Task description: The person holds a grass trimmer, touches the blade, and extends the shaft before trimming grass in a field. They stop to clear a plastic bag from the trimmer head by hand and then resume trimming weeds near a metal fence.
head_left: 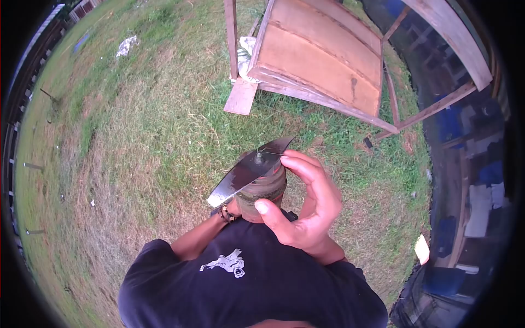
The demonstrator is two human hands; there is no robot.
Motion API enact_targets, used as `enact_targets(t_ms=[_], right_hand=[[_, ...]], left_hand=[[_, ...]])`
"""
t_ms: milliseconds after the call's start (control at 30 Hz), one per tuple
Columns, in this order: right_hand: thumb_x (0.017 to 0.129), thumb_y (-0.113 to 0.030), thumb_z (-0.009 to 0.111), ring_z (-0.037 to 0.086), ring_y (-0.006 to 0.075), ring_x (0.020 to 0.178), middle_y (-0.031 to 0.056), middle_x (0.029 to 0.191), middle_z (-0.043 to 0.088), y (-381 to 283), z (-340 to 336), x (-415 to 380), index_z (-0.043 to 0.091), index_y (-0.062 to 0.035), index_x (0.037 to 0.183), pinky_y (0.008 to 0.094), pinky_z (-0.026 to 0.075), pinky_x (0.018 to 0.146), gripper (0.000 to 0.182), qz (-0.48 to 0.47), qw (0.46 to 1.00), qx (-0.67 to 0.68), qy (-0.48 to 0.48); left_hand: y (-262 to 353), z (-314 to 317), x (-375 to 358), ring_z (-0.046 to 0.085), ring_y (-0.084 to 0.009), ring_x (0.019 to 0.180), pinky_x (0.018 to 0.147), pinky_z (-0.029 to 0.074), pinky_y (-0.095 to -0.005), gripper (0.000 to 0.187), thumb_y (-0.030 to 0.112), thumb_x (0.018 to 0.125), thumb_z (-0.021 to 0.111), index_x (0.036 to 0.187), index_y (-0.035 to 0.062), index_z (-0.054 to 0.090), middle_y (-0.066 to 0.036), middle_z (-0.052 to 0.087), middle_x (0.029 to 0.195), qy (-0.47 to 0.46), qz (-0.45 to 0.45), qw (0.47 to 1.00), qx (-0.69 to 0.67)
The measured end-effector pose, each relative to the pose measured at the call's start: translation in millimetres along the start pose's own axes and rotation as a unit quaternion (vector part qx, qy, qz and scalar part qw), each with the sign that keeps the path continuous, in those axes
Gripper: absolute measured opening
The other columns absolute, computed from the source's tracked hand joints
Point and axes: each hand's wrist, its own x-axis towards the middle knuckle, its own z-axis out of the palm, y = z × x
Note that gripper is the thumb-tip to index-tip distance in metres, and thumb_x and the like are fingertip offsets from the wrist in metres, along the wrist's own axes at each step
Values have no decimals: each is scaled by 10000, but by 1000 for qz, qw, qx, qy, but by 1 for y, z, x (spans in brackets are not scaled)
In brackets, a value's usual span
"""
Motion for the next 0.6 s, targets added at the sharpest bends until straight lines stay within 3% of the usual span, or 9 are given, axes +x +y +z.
enact_targets(t_ms=[100,267,367,467,500,600], right_hand=[[666,-178,797,573,261,1085,208,1146,567,3,1,-3,529,86,1143,369,449,950,608,31,998,49,-12],[676,-230,783,563,245,1116,199,1160,569,3,5,0,466,86,1238,362,428,978,718,63,992,101,-31],[695,-334,747,571,242,1110,205,1176,575,6,3,13,459,98,1248,359,420,983,758,130,968,164,-141],[691,-417,718,592,247,1074,204,1180,587,27,11,17,461,108,1245,360,429,965,805,169,914,325,-173],[765,-491,625,605,251,1046,216,1181,590,33,11,18,476,112,1234,359,441,946,778,141,911,341,-183],[916,-391,514,607,176,975,129,1073,640,40,5,26,552,62,1168,304,442,908,520,173,860,450,-165]], left_hand=[[-9,-36,12,465,-189,1211,1012,410,-359,519,195,895,642,1349,85,417,-85,481,1324,-72,29,993,87],[-24,-52,32,448,-198,1237,1033,389,-376,565,211,870,671,1357,78,416,-93,468,1347,-130,127,946,269],[-44,-84,42,442,-203,1249,1043,381,-383,591,205,851,692,1359,74,421,-99,460,1362,-180,113,924,319],[-55,-107,46,436,-207,1261,1052,372,-389,616,198,832,713,1362,70,425,-104,452,1378,-209,99,913,337],[-54,-110,46,434,-209,1265,1055,369,-391,624,196,826,720,1362,69,427,-106,449,1383,-214,98,911,339],[-51,-106,50,428,-213,1277,1065,361,-398,650,190,807,741,1364,65,431,-112,442,1399,-205,115,913,334]])
